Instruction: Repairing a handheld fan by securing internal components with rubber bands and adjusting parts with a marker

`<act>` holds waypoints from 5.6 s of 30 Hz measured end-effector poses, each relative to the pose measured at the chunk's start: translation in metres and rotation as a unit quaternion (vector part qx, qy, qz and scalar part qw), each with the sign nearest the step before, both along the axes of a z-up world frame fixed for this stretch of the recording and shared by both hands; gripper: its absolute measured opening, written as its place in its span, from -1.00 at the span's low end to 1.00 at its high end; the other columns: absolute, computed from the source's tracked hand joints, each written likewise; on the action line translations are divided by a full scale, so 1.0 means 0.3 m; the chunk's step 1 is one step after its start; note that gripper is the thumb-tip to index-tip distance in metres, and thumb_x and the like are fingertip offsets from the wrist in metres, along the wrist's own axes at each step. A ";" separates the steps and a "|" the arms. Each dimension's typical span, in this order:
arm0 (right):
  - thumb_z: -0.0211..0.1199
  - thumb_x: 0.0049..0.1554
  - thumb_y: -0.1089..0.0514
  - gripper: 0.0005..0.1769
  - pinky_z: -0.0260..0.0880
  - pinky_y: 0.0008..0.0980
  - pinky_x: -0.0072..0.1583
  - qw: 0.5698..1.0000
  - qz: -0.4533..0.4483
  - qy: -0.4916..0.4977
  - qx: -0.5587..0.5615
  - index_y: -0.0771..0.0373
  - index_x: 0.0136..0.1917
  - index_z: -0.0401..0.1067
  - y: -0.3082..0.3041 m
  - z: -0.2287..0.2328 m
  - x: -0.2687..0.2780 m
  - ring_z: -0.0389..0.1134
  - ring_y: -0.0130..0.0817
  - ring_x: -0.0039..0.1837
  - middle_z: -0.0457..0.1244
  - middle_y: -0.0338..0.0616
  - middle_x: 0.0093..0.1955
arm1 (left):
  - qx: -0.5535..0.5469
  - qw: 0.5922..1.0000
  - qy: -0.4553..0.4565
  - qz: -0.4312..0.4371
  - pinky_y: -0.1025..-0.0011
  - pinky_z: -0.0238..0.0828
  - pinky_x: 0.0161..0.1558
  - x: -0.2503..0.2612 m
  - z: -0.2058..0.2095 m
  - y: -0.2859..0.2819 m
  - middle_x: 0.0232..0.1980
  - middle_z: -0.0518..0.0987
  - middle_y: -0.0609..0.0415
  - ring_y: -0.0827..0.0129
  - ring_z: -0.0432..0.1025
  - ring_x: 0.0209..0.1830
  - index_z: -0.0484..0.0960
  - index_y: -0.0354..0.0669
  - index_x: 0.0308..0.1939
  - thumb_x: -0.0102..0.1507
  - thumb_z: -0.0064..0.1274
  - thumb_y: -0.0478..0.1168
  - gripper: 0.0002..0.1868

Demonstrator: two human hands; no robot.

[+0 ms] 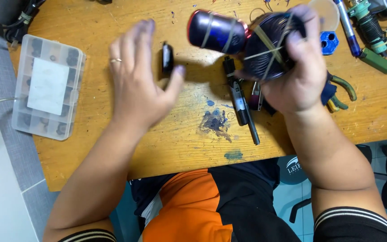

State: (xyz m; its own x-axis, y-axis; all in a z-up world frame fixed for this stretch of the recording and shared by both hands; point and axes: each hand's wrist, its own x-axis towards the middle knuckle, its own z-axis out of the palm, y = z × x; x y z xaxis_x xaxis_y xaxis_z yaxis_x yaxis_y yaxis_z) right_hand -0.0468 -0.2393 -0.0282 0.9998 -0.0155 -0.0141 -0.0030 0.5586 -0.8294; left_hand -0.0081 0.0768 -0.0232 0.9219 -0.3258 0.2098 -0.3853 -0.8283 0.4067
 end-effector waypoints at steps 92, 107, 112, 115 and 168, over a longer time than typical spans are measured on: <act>0.41 0.31 0.45 -0.86 0.76 -0.25 0.04 0.958 0.269 0.065 -0.076 0.61 0.11 0.66 0.155 -0.031 -0.030 0.62 -0.24 -0.08 0.54 0.25 -0.09 | -0.382 0.725 0.513 -0.257 0.35 0.72 -0.27 -0.087 0.084 -0.035 -0.44 0.77 -0.06 0.31 0.66 -0.38 0.81 -0.13 -0.28 0.66 -0.25 0.23 -0.27; 0.43 0.26 0.44 -0.78 0.45 -0.46 -0.16 0.938 0.089 -0.169 -0.289 0.56 0.18 0.60 0.182 0.013 -0.020 0.43 -0.37 -0.18 0.47 0.11 -0.10 | -0.588 0.598 0.519 -0.162 0.15 0.83 -0.18 -0.125 -0.079 -0.054 -0.34 0.78 -0.28 0.07 0.76 -0.36 0.78 -0.34 -0.02 0.64 -0.33 0.37 -0.16; 0.26 0.28 0.52 -0.81 0.53 -0.24 -0.05 0.854 0.087 -0.297 -0.419 0.51 0.11 0.65 0.177 0.077 -0.013 0.46 -0.13 -0.07 0.43 0.16 -0.02 | -0.678 0.503 0.523 -0.118 0.07 0.75 -0.24 -0.121 -0.027 -0.048 -0.41 0.65 -0.45 -0.10 0.71 -0.37 0.73 -0.41 -0.07 0.53 0.06 -0.05 -0.60; 0.18 0.25 0.52 -0.79 0.54 -0.17 0.00 0.833 0.139 -0.305 -0.441 0.46 0.04 0.61 0.150 0.082 -0.005 0.44 -0.05 -0.05 0.37 0.12 -0.05 | -0.648 0.523 0.533 -0.150 0.10 0.73 -0.17 -0.106 -0.039 -0.040 -0.36 0.67 -0.41 -0.06 0.71 -0.30 0.71 -0.40 -0.03 0.43 0.15 -0.09 -0.65; 0.45 0.56 0.32 -0.85 0.47 0.02 0.19 0.663 0.045 -0.131 -0.735 0.50 0.31 0.69 -0.031 0.004 0.116 0.39 0.14 0.25 0.33 0.18 0.24 | -0.661 0.509 0.547 -0.068 0.06 0.68 0.36 -0.115 -0.034 -0.065 0.37 0.68 -0.40 -0.04 0.66 0.28 0.35 -0.42 0.71 0.52 0.00 -0.21 -0.32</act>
State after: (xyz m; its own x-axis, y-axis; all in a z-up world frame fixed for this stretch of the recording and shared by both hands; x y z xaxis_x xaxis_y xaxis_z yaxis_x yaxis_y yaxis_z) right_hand -0.0119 -0.2486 -0.0269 0.9626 0.2408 0.1239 0.2708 -0.8480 -0.4555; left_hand -0.0425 0.0573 -0.0333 0.7098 -0.6435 -0.2865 0.6545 0.4522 0.6059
